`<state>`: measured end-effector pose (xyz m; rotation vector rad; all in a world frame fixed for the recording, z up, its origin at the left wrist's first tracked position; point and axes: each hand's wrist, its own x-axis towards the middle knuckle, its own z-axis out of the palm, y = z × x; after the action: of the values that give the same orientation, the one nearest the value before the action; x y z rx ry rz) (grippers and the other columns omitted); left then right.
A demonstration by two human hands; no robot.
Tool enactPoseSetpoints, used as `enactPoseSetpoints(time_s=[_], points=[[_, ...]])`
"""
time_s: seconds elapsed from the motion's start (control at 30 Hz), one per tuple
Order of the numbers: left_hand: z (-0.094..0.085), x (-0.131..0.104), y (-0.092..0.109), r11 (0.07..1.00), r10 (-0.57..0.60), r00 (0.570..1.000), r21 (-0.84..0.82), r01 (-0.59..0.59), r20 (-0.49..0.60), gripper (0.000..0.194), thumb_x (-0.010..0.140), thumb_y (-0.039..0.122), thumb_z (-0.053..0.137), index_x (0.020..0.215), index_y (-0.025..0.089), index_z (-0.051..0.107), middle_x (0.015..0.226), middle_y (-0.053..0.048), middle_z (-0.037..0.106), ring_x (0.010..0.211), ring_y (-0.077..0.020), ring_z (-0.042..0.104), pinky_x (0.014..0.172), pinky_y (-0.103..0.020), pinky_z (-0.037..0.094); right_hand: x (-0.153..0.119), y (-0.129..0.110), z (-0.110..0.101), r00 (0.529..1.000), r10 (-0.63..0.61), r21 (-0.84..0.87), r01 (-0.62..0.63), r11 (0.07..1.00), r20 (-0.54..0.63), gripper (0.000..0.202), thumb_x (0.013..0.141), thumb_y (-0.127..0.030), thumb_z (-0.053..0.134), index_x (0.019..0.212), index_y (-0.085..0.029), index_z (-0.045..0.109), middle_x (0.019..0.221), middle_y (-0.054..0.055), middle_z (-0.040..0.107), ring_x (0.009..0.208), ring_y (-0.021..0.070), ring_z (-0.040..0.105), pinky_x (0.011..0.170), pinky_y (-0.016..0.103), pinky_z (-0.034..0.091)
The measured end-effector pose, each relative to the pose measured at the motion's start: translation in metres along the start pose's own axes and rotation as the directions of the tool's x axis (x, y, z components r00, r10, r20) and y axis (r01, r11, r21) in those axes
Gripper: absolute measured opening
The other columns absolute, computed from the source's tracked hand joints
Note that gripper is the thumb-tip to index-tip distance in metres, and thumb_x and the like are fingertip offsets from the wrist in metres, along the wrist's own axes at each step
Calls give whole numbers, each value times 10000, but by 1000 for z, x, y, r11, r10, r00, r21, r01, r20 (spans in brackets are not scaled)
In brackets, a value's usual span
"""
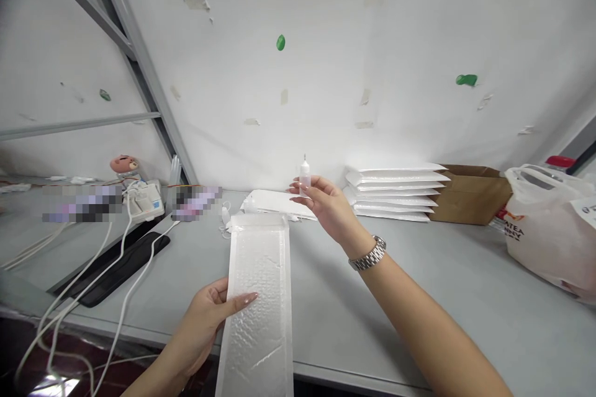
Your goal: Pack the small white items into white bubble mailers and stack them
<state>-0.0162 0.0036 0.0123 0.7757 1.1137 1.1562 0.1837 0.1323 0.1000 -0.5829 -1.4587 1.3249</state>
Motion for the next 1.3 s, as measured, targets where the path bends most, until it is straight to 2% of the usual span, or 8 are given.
enactPoseSetpoints(time_s=[0.17,0.4,0.5,0.6,0.7,0.97,1.1,1.3], points=[[3,0,0,999,4,998,33,-2,-64,353,537,278,808,846,141,708,855,-74,744,791,-218,673,723,-285,515,-18,-12,26,1000,-26,-280,27,959,10,162,779,-364,610,841,-218,641,928,30,609,850,156,549,761,324,442],[8,-4,-3,989,86,995,123,-78,-58,270,527,281,797,752,150,729,772,-48,748,737,-221,669,675,-279,519,-27,13,40,998,-17,-708,52,704,56,169,799,-326,585,880,-195,516,800,17,554,693,140,498,638,297,419],[5,-2,-6,984,86,995,162,-77,-51,251,532,289,788,736,155,732,751,-41,746,722,-225,665,666,-287,516,-25,14,36,996,57,-676,3,737,67,171,799,-317,586,898,-196,518,759,-2,539,678,130,490,632,287,416],[4,-1,-8,981,80,996,179,-70,-50,249,544,290,782,749,156,734,760,-43,745,730,-233,663,670,-297,514,-23,10,31,981,137,-559,-38,828,137,397,776,-321,618,1125,-233,451,677,-48,490,629,120,475,576,262,406],[6,0,-7,981,78,995,183,-66,-60,241,548,293,779,744,159,735,744,-43,743,717,-235,660,657,-298,510,-22,8,29,973,155,-547,-38,836,170,527,783,-296,612,1244,-279,359,657,-60,479,616,120,481,567,259,403],[8,-5,-4,963,91,992,263,-63,-93,188,539,296,777,655,157,729,670,-30,723,670,-217,635,627,-278,489,-24,20,31,996,50,-604,4,797,73,468,806,-284,569,1217,-277,345,815,-16,520,655,131,579,633,285,450],[9,-5,-3,973,77,992,223,-54,-99,196,523,290,789,660,161,730,677,-28,723,667,-201,627,629,-263,479,-25,17,33,970,147,-655,17,755,195,381,806,-331,574,1156,-274,434,772,-21,554,641,132,548,596,269,424],[9,-2,-4,999,-22,998,30,24,-64,367,585,471,743,760,153,689,604,2,647,546,-143,555,528,-236,418,-20,16,29,958,235,-579,-98,809,166,247,868,-378,455,822,-188,606,793,27,606,726,146,524,647,281,392]])
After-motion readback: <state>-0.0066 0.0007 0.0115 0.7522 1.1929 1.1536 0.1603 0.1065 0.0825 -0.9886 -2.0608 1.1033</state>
